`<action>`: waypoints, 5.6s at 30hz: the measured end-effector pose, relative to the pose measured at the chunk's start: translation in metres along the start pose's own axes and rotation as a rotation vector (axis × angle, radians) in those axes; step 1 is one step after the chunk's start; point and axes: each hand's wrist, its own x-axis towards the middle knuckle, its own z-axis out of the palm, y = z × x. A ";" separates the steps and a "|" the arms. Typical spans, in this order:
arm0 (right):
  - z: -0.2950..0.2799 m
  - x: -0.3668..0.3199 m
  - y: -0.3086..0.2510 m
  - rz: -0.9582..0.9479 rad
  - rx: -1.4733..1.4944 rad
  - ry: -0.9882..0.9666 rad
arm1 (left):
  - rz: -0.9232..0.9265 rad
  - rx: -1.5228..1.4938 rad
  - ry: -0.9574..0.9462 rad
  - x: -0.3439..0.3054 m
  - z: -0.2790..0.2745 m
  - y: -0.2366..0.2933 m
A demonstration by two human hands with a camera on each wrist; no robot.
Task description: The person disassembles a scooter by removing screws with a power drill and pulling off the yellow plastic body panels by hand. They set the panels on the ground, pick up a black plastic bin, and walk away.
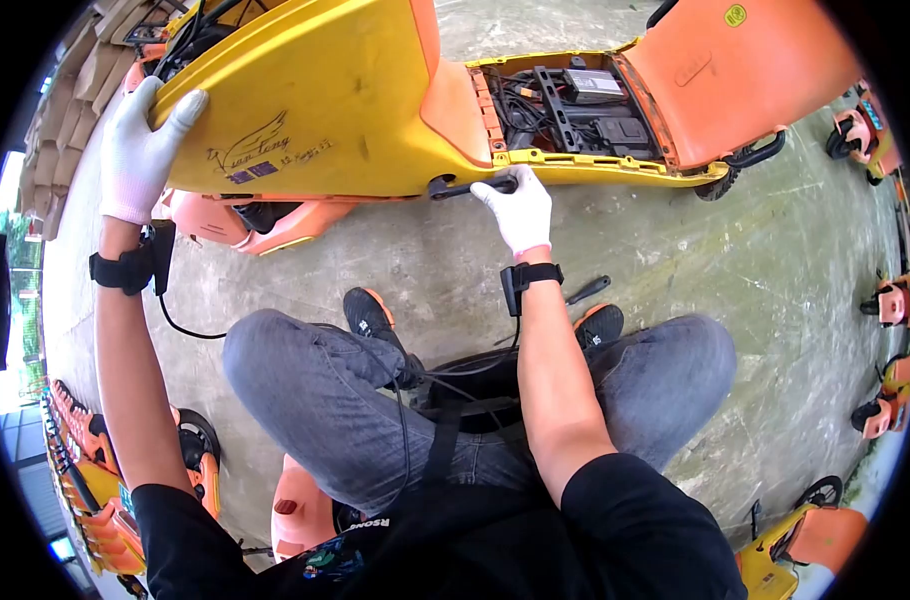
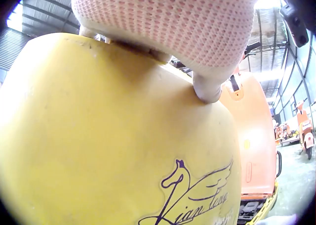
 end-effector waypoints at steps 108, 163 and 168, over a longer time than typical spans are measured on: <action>0.092 0.004 0.054 0.718 1.670 0.071 | -0.071 0.026 -0.113 0.052 0.024 0.030; 0.056 0.057 -0.301 -1.166 -0.337 -0.021 | -1.307 -1.710 0.156 -0.107 0.159 0.038; 0.060 0.058 -0.304 -1.123 -0.292 0.016 | -1.311 -1.761 0.157 -0.111 0.158 0.035</action>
